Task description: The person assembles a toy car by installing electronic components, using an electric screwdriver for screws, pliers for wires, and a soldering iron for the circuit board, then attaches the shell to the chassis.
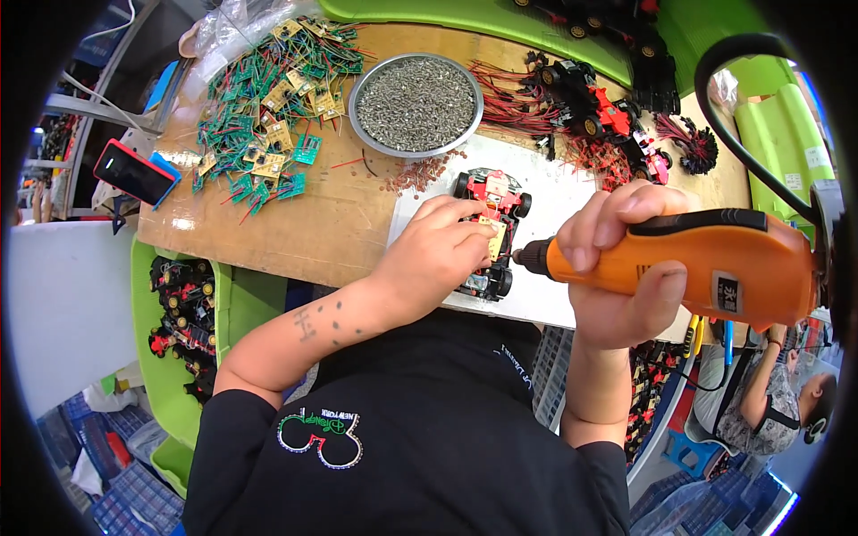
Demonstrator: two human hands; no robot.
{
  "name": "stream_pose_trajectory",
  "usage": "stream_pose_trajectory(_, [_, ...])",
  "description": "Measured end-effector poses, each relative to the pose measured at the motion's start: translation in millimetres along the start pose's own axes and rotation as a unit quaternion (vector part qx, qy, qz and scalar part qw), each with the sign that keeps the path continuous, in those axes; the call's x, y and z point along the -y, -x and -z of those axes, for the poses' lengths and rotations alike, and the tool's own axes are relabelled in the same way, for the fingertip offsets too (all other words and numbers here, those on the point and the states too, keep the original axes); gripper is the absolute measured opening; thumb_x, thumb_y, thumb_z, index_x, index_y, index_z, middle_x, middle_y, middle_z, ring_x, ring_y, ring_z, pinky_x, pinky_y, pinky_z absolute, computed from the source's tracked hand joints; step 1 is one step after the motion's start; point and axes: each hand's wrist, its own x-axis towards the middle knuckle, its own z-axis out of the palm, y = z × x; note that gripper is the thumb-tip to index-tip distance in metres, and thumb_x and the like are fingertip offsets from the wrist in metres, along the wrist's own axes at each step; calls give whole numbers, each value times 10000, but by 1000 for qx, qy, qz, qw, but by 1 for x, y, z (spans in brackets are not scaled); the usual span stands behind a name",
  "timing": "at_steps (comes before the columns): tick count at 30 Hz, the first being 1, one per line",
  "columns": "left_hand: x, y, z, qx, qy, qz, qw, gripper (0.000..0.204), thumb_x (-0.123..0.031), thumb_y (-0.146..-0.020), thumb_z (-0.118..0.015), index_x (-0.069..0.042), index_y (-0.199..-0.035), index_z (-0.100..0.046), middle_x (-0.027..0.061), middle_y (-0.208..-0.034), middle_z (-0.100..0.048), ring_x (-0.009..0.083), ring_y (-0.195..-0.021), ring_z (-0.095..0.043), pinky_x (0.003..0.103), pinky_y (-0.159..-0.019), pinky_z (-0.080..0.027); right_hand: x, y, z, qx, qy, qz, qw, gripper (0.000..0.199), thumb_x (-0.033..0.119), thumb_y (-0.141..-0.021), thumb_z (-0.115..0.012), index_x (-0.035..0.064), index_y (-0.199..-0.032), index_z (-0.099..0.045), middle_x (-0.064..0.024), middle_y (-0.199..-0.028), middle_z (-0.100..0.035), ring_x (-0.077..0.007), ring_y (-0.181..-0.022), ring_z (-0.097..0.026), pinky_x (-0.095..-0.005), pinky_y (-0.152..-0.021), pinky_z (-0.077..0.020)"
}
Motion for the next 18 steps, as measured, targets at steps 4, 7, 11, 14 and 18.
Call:
stream_pose_trajectory(4, [0, 0, 0, 13, 8, 2, 1000, 215, -117, -736, -777, -69, -820, -585, 60, -1053, -683, 298, -1084, -620, 450, -892, -480, 0, 3, -4, 2, 8, -6, 1000, 509, 518, -915, -584, 40, -1049, -468, -58, -827, -467, -138, -609, -475, -277, -564, -395])
stream_pose_trajectory(7, [-1, 0, 0, 11, 12, 1, 1000, 209, -119, -743, -773, -70, -819, -585, 66, -1056, -684, 295, -1068, -628, 443, -888, -480, -2, 4, -5, 3, 15, -15, 1000, 508, 518, -914, -586, 42, -1047, -468, -59, -828, -467, -139, -612, -479, -279, -561, -395])
stream_pose_trajectory(11, [-1, -1, -1, -2, 11, -11, 1000, 186, -104, -734, -723, -16, -842, -600, 101, -954, -675, 289, -1016, -632, 436, -910, -471, -4, 3, -8, -2, 24, -16, 1000, 509, 510, -902, -612, 41, -1041, -471, -59, -819, -469, -140, -610, -489, -282, -558, -407])
stream_pose_trajectory(14, [-1, -1, -2, -10, 18, -8, 1000, 184, -102, -732, -721, -17, -840, -599, 101, -953, -675, 286, -1012, -633, 434, -907, -473, -4, 1, -6, 16, 29, -15, 999, 507, 499, -891, -634, 37, -1029, -476, -57, -801, -468, -140, -599, -493, -284, -552, -422])
stream_pose_trajectory(18, [-1, 0, -2, -8, 18, -11, 1000, 190, -101, -726, -724, -16, -839, -598, 99, -954, -675, 283, -1010, -634, 430, -905, -474, -10, 0, -9, 22, 41, -18, 999, 502, 489, -884, -646, 34, -1018, -482, -56, -791, -470, -137, -581, -491, -286, -541, -428])
